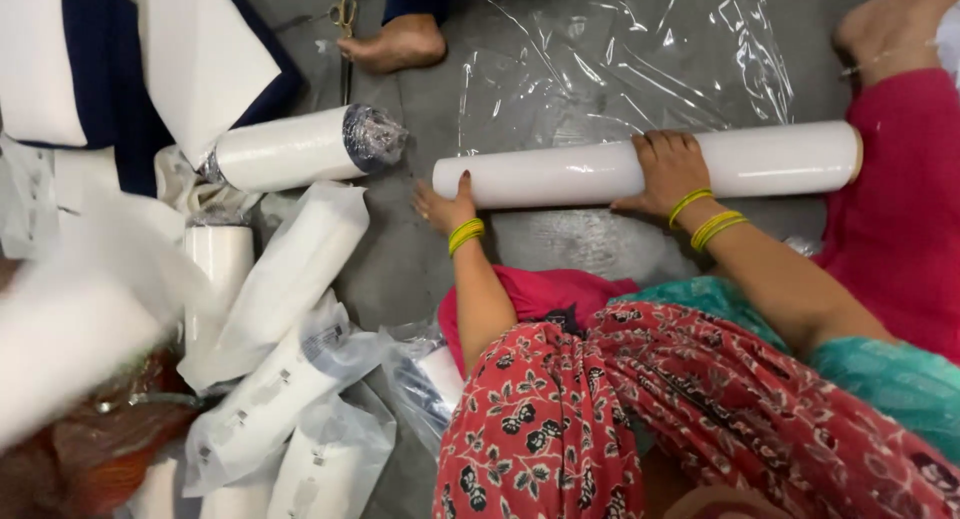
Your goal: The person sits on the floor and wraps a long white cylindrical foam roll with clear plastic sheeting, rolling it back and forth across the plastic to enclose it while pressing the plastic smooth with both hands. Other workers nearby handle and wrap similar rolls.
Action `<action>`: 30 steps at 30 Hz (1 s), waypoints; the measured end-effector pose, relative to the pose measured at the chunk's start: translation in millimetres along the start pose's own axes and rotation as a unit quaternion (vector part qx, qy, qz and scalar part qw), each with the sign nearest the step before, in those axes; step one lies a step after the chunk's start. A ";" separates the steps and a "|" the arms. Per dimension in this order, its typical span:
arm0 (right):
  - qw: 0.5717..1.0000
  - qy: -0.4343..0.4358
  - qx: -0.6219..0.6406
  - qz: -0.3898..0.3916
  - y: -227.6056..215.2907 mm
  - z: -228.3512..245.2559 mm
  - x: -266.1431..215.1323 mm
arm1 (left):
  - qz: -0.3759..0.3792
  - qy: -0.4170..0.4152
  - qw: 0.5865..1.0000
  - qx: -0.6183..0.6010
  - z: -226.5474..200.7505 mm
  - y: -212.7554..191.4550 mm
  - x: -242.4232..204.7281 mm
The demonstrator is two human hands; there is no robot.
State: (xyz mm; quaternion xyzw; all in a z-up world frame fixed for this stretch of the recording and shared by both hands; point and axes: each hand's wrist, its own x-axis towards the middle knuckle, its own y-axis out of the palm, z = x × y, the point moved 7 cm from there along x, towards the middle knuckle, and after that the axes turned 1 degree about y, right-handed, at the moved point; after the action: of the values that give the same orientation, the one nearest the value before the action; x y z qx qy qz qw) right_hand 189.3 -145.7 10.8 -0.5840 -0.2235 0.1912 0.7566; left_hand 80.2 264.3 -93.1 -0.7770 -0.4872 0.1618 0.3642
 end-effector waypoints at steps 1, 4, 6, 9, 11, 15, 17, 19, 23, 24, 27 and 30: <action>1.000 0.010 0.003 0.001 3.3 -0.9 -2.4 | 0.008 0.006 1.000 0.004 -16.3 -3.7 -6.6; 0.999 -0.005 -0.017 -0.037 2.9 2.4 -5.6 | -0.038 0.203 0.977 0.055 -87.2 -13.0 -32.3; 1.000 -0.002 -0.022 -0.020 -0.4 0.5 -2.5 | -0.029 0.337 0.940 0.035 -128.0 -0.7 -59.7; 1.000 0.003 0.001 -0.009 3.9 -1.5 -5.2 | 0.073 0.349 0.929 0.099 -147.4 16.7 -79.9; 1.000 -0.003 -0.016 -0.006 10.5 -7.4 -1.9 | 0.111 0.351 0.920 0.132 -147.2 23.5 -83.8; 0.986 0.055 0.026 0.156 4.7 -27.8 30.9 | 0.119 0.382 0.902 0.163 -142.2 29.0 -87.2; 0.990 0.043 0.021 0.130 11.1 -33.7 52.1 | 0.130 0.378 0.902 0.162 -143.0 27.1 -87.8; 0.994 0.033 0.014 0.105 27.0 -45.5 64.3 | 0.143 0.372 0.903 0.162 -145.0 27.6 -88.6; 0.991 -0.044 0.043 0.121 59.3 -38.3 68.9 | 0.171 0.347 0.904 0.179 -146.3 25.2 -84.9; 0.984 -0.045 0.057 0.161 63.3 -34.5 65.2 | 0.198 0.331 0.905 0.181 -148.4 28.5 -83.1; 0.973 -0.022 0.037 0.226 49.7 -20.9 42.4 | 0.222 0.372 0.884 0.175 -173.5 65.2 -88.0; 0.981 -0.025 0.015 0.194 32.5 4.1 -2.0 | 0.286 0.393 0.849 0.207 -206.4 63.5 -109.2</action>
State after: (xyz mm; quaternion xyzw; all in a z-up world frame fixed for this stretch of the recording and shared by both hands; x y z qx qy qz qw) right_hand 184.4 -135.5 -20.0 -0.5999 -0.1224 0.3521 0.7080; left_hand 194.2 67.9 -9.5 -0.7874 -0.0154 0.0369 0.6152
